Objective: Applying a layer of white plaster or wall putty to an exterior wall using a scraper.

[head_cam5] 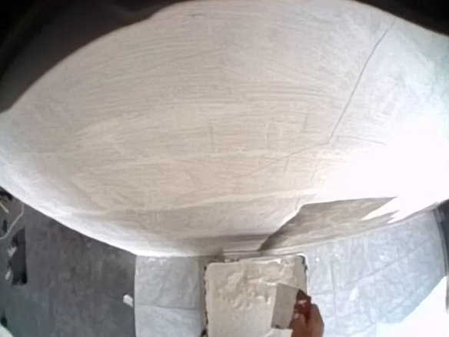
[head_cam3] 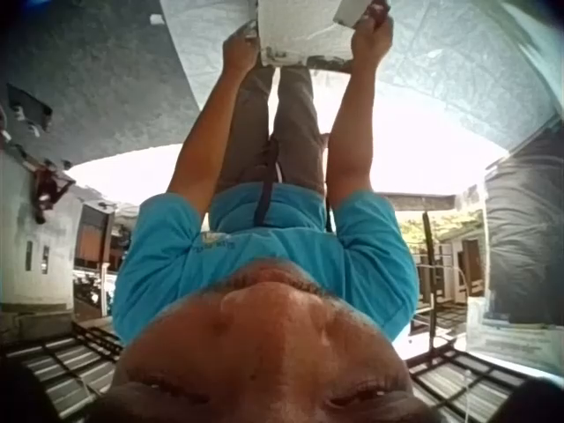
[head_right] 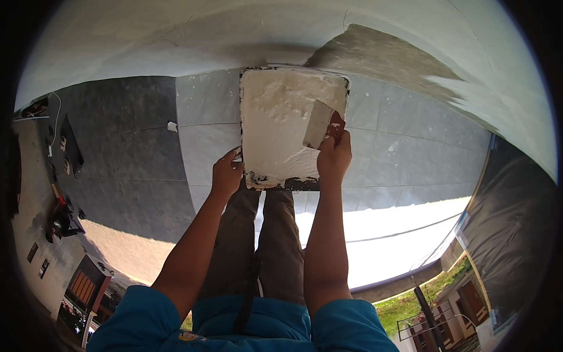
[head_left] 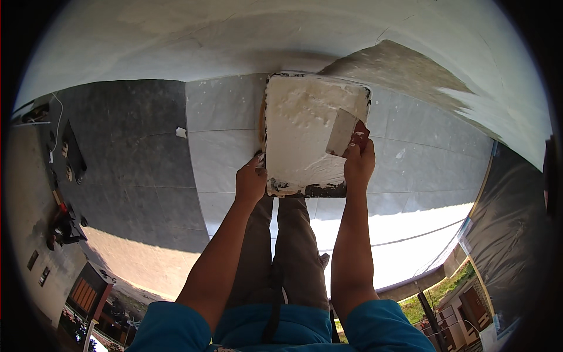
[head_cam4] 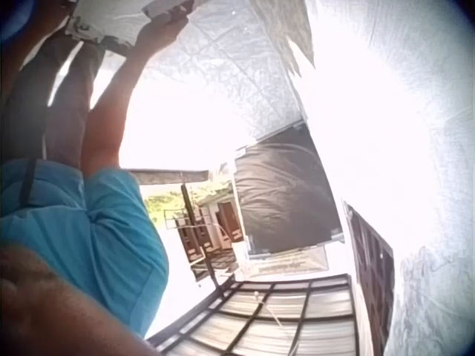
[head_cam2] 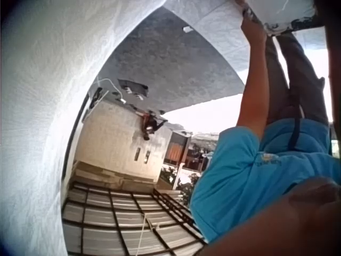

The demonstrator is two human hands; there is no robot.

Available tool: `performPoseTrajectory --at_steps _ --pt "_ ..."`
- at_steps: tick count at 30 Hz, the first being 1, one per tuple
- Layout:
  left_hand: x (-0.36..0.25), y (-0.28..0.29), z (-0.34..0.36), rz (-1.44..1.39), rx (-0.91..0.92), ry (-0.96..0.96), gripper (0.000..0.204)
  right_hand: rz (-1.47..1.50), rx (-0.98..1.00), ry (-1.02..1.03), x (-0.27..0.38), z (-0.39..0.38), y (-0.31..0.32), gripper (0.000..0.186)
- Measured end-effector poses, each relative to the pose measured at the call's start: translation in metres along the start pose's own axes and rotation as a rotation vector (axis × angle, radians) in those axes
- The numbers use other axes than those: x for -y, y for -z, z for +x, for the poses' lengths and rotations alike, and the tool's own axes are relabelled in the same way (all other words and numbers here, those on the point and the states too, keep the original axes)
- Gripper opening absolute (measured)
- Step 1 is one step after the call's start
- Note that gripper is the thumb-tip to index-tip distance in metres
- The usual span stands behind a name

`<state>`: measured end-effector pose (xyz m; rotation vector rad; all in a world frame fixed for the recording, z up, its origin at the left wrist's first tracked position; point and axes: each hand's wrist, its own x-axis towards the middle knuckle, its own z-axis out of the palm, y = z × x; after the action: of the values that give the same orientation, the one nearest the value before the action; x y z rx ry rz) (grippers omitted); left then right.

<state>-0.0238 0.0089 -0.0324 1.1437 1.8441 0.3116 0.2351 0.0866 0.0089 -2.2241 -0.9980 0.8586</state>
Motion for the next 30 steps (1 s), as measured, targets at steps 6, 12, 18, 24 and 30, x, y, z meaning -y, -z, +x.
performPoseTrajectory --at_steps 6,12,18,24,30 --pt "-0.008 0.001 -0.001 -0.017 -0.004 0.003 0.042 -0.065 0.179 -0.019 -0.017 0.03 -0.039 0.024" --pt "-0.017 0.003 -0.005 0.003 0.0 0.044 0.04 -0.125 0.255 0.032 0.005 0.006 -0.07 0.024" --pt "-0.006 0.001 -0.004 -0.056 -0.03 -0.005 0.04 -0.084 0.216 0.148 0.02 -0.008 -0.083 0.022" --pt "-0.02 0.003 -0.007 -0.047 -0.023 0.016 0.045 -0.019 0.3 0.178 0.018 -0.017 -0.094 0.02" --pt "-0.017 0.004 -0.009 -0.072 -0.028 0.015 0.047 -0.06 0.165 0.108 0.037 -0.029 -0.087 0.019"
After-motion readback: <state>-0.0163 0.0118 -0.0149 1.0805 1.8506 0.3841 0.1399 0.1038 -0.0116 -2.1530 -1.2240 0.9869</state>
